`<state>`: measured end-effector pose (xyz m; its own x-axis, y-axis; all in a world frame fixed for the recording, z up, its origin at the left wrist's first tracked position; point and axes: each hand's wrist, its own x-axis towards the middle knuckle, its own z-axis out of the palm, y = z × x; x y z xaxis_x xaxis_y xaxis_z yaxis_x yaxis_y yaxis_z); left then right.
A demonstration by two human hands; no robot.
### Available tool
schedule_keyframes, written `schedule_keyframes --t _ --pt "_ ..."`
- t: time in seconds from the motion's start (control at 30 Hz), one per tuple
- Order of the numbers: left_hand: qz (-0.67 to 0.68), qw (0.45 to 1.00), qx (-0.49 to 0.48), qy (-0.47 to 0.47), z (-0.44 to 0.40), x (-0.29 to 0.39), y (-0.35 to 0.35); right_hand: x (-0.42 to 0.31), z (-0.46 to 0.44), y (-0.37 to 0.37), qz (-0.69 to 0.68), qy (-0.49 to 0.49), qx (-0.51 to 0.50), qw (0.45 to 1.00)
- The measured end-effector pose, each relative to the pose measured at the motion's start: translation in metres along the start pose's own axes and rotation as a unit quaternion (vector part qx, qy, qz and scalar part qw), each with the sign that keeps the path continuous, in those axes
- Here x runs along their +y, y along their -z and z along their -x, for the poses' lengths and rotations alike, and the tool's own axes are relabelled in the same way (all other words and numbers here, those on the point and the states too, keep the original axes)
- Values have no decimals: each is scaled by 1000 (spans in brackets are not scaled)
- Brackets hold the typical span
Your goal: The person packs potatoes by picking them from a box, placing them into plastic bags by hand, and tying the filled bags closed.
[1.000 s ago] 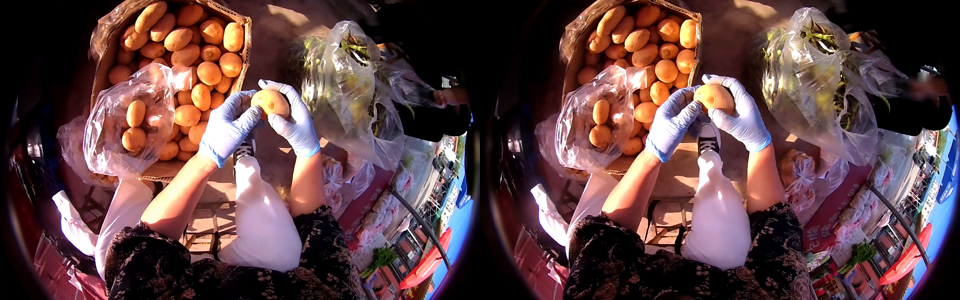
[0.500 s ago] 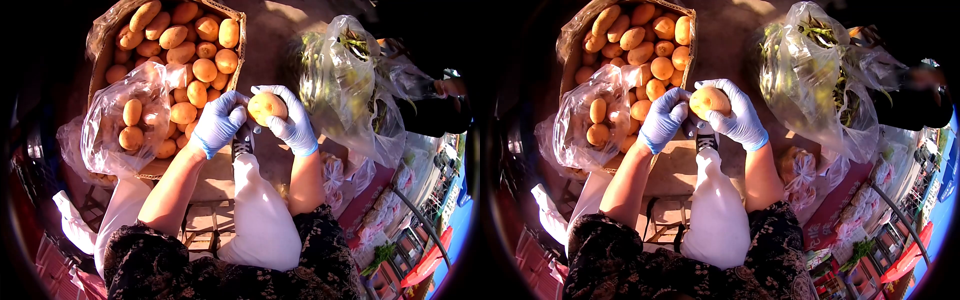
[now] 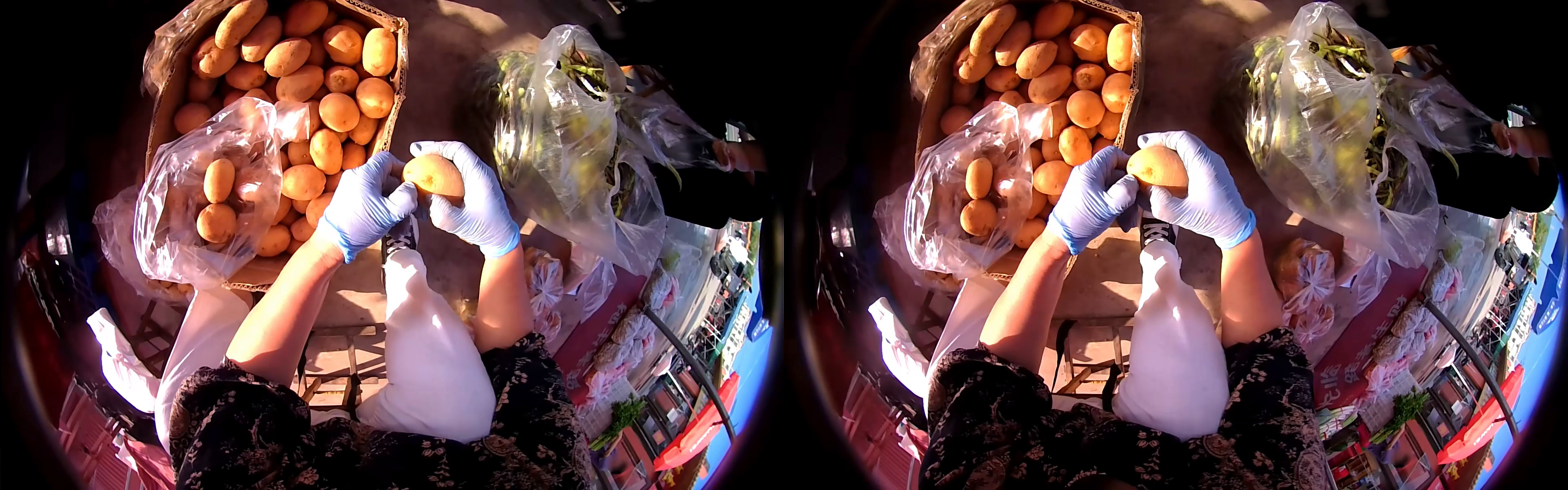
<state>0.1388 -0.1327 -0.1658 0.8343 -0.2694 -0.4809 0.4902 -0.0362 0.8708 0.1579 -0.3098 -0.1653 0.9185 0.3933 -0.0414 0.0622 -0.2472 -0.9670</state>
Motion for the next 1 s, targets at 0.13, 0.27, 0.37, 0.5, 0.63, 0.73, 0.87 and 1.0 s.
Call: schedule_keyframes --t 0.13,0.27,0.37,0.5,0.63,0.73,0.87,1.0 --pt "-26 999 37 -17 -3 -6 -5 1 0 2 -93 -24 -14 995" --pt "95 995 1 -29 3 -7 -4 7 3 4 -248 -107 -2 963" --pt "32 999 10 -21 10 -12 -4 8 2 4 -265 -117 8 957" --pt "120 989 32 -76 15 -22 -5 7 -4 -3 -250 -118 58 959" --pt "94 983 79 -133 15 -14 -6 -11 -15 -33 -122 -37 58 990" --pt "178 969 167 -39 25 -5 22 -25 -28 -59 0 34 16 999" --pt "-46 911 384 -139 52 -13 90 -36 -45 -81 20 49 0 999" --pt "-354 808 468 -57 72 -40 174 -21 -69 -96 274 120 -49 953"
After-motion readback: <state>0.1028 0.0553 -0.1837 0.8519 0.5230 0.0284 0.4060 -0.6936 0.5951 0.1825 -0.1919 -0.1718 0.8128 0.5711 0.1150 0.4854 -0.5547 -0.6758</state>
